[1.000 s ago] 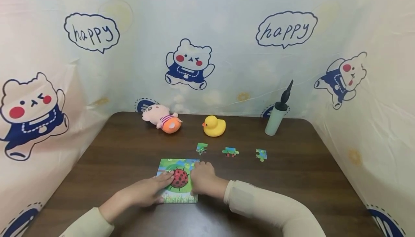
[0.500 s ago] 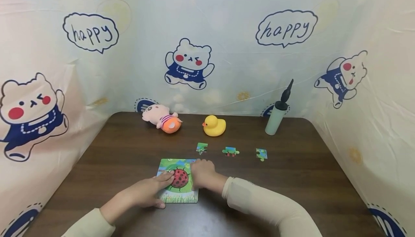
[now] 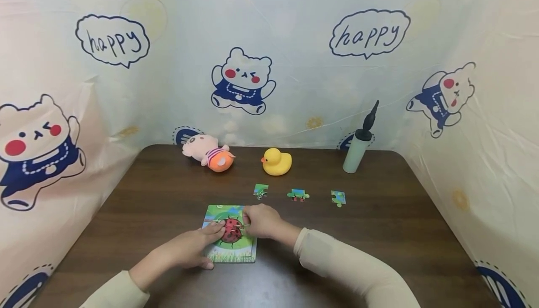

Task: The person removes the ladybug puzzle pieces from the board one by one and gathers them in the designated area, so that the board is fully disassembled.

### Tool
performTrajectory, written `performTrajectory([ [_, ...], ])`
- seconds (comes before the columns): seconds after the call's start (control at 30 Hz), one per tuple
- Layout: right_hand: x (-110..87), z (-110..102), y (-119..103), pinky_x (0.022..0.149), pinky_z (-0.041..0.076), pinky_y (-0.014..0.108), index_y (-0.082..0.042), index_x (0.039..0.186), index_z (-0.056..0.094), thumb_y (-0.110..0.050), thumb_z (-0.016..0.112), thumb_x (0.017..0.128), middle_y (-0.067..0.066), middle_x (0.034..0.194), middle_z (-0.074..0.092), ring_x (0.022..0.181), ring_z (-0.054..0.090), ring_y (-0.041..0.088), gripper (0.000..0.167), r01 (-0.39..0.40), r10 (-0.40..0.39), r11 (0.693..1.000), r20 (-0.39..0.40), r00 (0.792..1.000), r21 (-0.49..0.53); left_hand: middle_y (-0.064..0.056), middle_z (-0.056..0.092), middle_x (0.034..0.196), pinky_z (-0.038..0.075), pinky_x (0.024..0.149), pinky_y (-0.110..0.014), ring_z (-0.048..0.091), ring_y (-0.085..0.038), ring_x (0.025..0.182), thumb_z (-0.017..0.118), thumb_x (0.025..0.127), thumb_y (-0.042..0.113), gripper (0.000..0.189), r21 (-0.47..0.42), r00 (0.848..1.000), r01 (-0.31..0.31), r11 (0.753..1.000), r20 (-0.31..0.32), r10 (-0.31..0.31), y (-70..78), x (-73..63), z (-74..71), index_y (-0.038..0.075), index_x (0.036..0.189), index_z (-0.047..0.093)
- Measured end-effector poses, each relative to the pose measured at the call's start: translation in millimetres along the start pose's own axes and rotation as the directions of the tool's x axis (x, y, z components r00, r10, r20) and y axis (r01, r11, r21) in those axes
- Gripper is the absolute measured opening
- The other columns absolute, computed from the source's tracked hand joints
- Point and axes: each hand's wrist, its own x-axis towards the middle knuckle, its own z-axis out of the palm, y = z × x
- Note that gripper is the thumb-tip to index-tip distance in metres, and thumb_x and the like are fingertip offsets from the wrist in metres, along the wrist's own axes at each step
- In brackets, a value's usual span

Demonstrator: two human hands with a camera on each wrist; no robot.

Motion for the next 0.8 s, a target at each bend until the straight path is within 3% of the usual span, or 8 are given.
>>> performTrajectory([
  [0.3, -4.5, 3, 6, 0.046, 0.030, 0.021, -0.011, 0.074, 0.057, -0.013, 0.075, 0.073, -0.010, 0.056, 0.041, 0.049, 0.039, 0.006, 0.018, 0.010, -0.009, 1.000, -0.054, 0.999, 0.018, -0.019, 0.023, 0.153, 0.023, 0.106, -0.061, 0.017, -0.040, 0.141, 0.073, 0.082, 0.026, 0.078, -0.064, 0.999, -0.042, 0.997, 0.011, 0.043, -2.3, -0.2, 6.1, 0.001, 0.145, 0.032],
  [0.43, -5.5, 5, 6, 0.045, 0.030, 0.021, -0.011, 0.074, 0.055, -0.014, 0.075, 0.074, -0.009, 0.055, 0.040, 0.048, 0.039, 0.006, 0.020, 0.004, -0.003, 1.000, -0.074, 0.997, 0.019, -0.023, 0.022, 0.152, 0.021, 0.102, -0.067, 0.015, -0.044, 0.139, 0.072, 0.083, 0.018, 0.071, -0.077, 0.998, -0.061, 0.995, 0.017, 0.062, 1.5, 0.9, 6.2, 0.019, 0.144, 0.036],
  [0.57, -6.8, 6, 6, 0.045, 0.031, 0.021, -0.012, 0.073, 0.055, -0.013, 0.075, 0.073, -0.010, 0.055, 0.041, 0.048, 0.039, 0.005, 0.021, 0.003, -0.002, 1.000, -0.096, 0.995, 0.013, -0.024, 0.020, 0.152, 0.021, 0.099, -0.071, 0.014, -0.048, 0.138, 0.070, 0.084, 0.014, 0.070, -0.011, 0.997, -0.058, 0.998, 0.053, 0.059, 5.9, 2.8, 6.7, 0.043, 0.140, 0.040],
  [0.8, -7.1, 6, 6, 0.045, 0.031, 0.021, -0.011, 0.075, 0.057, -0.015, 0.076, 0.073, -0.010, 0.055, 0.041, 0.049, 0.039, 0.005, 0.020, 0.013, -0.013, 1.000, -0.103, 0.995, 0.004, -0.027, 0.019, 0.151, 0.026, 0.097, -0.070, 0.015, -0.051, 0.136, 0.070, 0.084, 0.016, 0.067, 0.076, 0.997, -0.047, 0.996, 0.069, 0.042, 10.7, 4.4, 6.7, 0.046, 0.138, 0.043],
])
